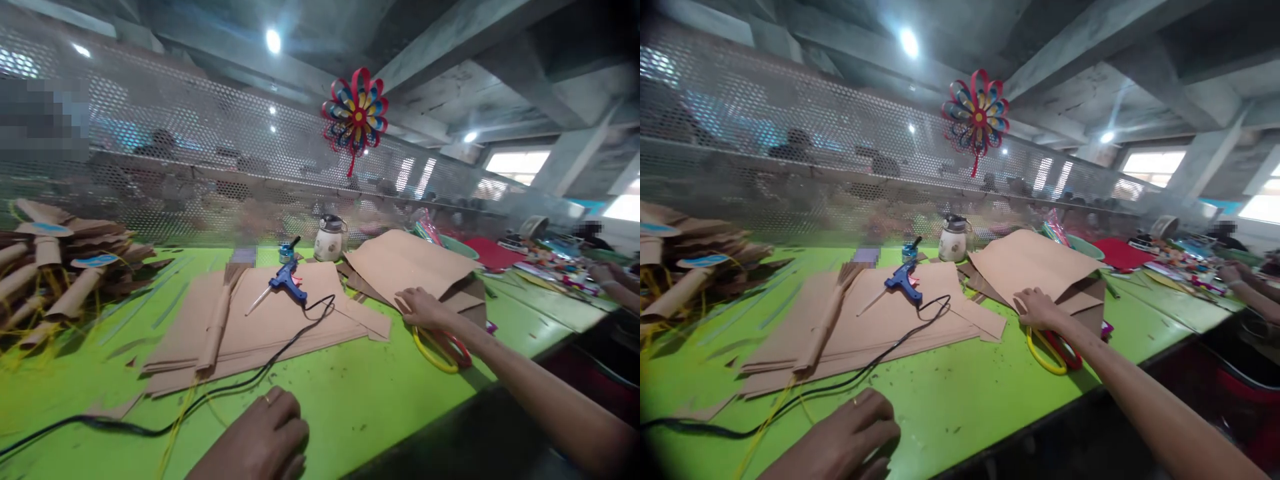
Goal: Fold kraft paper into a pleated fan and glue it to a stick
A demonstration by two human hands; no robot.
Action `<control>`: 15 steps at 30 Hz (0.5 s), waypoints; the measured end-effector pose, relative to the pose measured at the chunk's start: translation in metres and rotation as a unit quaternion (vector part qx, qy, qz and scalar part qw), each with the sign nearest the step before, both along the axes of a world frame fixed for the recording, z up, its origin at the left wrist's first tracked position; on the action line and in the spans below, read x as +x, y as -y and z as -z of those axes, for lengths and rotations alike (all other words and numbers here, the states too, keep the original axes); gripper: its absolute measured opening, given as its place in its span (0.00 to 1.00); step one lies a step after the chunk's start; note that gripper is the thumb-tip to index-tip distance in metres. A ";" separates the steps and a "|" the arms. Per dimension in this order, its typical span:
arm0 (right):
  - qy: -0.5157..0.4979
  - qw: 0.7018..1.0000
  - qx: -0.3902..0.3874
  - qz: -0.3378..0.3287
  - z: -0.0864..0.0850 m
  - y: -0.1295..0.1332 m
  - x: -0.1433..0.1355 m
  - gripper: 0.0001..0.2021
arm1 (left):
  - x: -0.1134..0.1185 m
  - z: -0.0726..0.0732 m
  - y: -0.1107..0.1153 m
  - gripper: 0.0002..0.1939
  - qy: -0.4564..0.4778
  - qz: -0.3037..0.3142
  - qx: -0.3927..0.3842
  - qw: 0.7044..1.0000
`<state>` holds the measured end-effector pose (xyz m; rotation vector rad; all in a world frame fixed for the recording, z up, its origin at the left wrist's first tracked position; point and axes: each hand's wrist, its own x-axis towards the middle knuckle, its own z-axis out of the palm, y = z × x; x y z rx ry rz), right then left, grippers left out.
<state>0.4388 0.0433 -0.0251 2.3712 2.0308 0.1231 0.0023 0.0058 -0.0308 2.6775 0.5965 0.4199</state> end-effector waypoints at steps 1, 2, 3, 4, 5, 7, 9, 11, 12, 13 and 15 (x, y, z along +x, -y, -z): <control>0.009 1.000 0.000 0.010 0.003 0.006 -0.001 0.22 | 0.000 -0.001 0.000 0.08 -0.007 -0.004 -0.010 1.000; 0.018 1.000 0.003 0.021 0.005 0.010 -0.002 0.18 | 0.000 -0.002 0.000 0.08 -0.014 -0.004 -0.021 1.000; 0.025 0.999 0.007 0.030 0.006 0.012 -0.004 0.13 | -0.001 -0.003 0.000 0.09 -0.021 -0.004 -0.031 0.999; 0.032 0.999 0.012 0.038 0.007 0.013 -0.005 0.10 | -0.001 -0.003 0.000 0.10 -0.025 -0.004 -0.040 0.999; 0.037 0.998 0.018 0.046 0.006 0.013 -0.007 0.09 | -0.002 -0.003 0.000 0.10 -0.028 -0.004 -0.049 0.998; 0.048 0.996 0.033 0.065 0.001 0.013 -0.008 0.12 | -0.003 -0.004 0.000 0.10 -0.028 -0.009 -0.059 0.998; 0.063 0.993 0.057 0.087 -0.008 0.011 -0.006 0.13 | -0.003 -0.006 0.001 0.10 -0.029 -0.016 -0.065 0.997; 0.084 0.987 0.090 0.106 -0.021 0.009 0.000 0.13 | -0.003 -0.008 0.002 0.10 -0.031 -0.019 -0.067 0.997; 0.096 0.983 0.107 0.114 -0.029 0.008 0.004 0.13 | -0.003 -0.008 0.003 0.11 -0.031 -0.019 -0.065 0.997; 0.108 0.979 0.124 0.120 -0.038 0.007 0.008 0.13 | -0.003 -0.008 0.003 0.11 -0.028 -0.018 -0.062 0.997; 0.128 0.972 0.152 0.129 -0.055 0.005 0.018 0.13 | -0.003 -0.007 0.003 0.10 -0.005 -0.021 -0.042 0.999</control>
